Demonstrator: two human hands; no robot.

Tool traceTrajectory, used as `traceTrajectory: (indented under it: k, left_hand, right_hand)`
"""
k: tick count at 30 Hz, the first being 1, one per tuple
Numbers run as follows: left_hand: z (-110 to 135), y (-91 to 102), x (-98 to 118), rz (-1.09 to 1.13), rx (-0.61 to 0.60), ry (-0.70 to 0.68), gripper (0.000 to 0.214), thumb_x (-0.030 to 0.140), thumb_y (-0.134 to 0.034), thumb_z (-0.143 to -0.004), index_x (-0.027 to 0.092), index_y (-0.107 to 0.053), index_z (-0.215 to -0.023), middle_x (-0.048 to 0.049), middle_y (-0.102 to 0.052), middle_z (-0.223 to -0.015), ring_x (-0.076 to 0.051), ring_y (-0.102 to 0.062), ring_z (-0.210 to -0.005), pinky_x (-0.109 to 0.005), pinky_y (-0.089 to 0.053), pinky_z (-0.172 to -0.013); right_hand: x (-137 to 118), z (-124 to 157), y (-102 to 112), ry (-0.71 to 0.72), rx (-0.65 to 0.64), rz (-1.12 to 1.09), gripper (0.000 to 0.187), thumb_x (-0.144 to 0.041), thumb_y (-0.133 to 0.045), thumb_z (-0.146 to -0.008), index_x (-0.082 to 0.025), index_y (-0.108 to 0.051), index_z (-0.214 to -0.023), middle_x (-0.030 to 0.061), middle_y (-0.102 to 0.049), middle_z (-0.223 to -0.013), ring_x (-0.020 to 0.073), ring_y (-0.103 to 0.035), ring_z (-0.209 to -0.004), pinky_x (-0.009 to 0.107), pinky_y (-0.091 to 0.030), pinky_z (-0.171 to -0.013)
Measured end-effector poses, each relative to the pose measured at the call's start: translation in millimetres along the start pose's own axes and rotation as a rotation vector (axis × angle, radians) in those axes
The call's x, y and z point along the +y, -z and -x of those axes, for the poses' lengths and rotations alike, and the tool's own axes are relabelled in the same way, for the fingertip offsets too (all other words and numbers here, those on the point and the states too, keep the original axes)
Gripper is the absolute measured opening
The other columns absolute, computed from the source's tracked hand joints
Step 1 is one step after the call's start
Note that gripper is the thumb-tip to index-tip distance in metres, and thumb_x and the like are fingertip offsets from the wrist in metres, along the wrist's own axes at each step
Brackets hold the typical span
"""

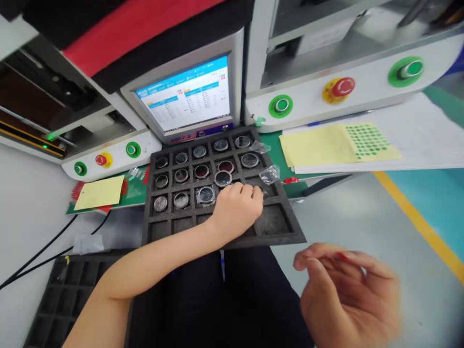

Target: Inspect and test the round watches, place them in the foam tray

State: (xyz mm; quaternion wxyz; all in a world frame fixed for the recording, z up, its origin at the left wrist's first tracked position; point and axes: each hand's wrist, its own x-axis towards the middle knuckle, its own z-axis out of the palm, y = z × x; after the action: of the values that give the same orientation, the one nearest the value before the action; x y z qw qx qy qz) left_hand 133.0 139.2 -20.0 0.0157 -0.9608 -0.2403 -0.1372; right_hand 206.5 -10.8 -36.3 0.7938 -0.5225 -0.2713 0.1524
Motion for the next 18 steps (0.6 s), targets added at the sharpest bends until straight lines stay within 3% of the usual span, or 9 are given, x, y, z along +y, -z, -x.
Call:
traceTrajectory:
  k: [4, 10, 15, 18]
  left_hand:
    - [-20, -17.6, 8, -0.189, -0.044, -0.055, 0.03, -0.001, -0.044, -0.085, 0.009, -0.068, -0.071, -0.0105, -0.062, -0.063, -0.023, -0.06, -0.068, -0.031, -0.036, -0.056]
    - [-25, -17.9, 8, -0.213, -0.145, -0.129, 0.027, -0.001, -0.047, -0.087, 0.007, -0.071, -0.082, -0.0126, -0.067, -0.075, -0.022, -0.061, -0.074, -0.028, -0.041, -0.054]
    - [-12, -13.5, 1, -0.199, -0.252, -0.133, 0.017, 0.012, -0.054, -0.093, 0.008, -0.07, -0.097, -0.0114, -0.073, -0.098, -0.02, -0.065, -0.087, -0.028, -0.051, -0.071]
    - [-6, -8.1, -8, -0.149, -0.238, -0.098, 0.022, 0.025, -0.052, -0.097, 0.013, -0.07, -0.099, -0.0086, -0.073, -0.106, -0.019, -0.065, -0.095, -0.029, -0.052, -0.081]
  right_hand:
    - [2, -10, 8, -0.005, 0.024, 0.018, 0.034, 0.002, -0.065, -0.077, -0.019, -0.056, -0.103, -0.0023, -0.067, -0.077, 0.011, -0.062, -0.061, 0.022, -0.051, -0.053]
    - [5, -14, 16, -0.01, 0.015, 0.049, 0.034, 0.001, -0.066, -0.077, -0.019, -0.055, -0.102, -0.002, -0.066, -0.075, 0.0116, -0.063, -0.061, 0.022, -0.051, -0.054]
    - [5, -12, 17, -0.075, -0.002, 0.038, 0.03, -0.002, -0.066, -0.079, -0.019, -0.054, -0.101, -0.0024, -0.065, -0.074, 0.0105, -0.063, -0.061, 0.021, -0.05, -0.055]
    - [5, -10, 17, -0.122, -0.022, 0.034, 0.028, -0.005, -0.067, -0.079, -0.019, -0.054, -0.1, -0.0028, -0.065, -0.075, 0.0098, -0.062, -0.06, 0.02, -0.05, -0.056]
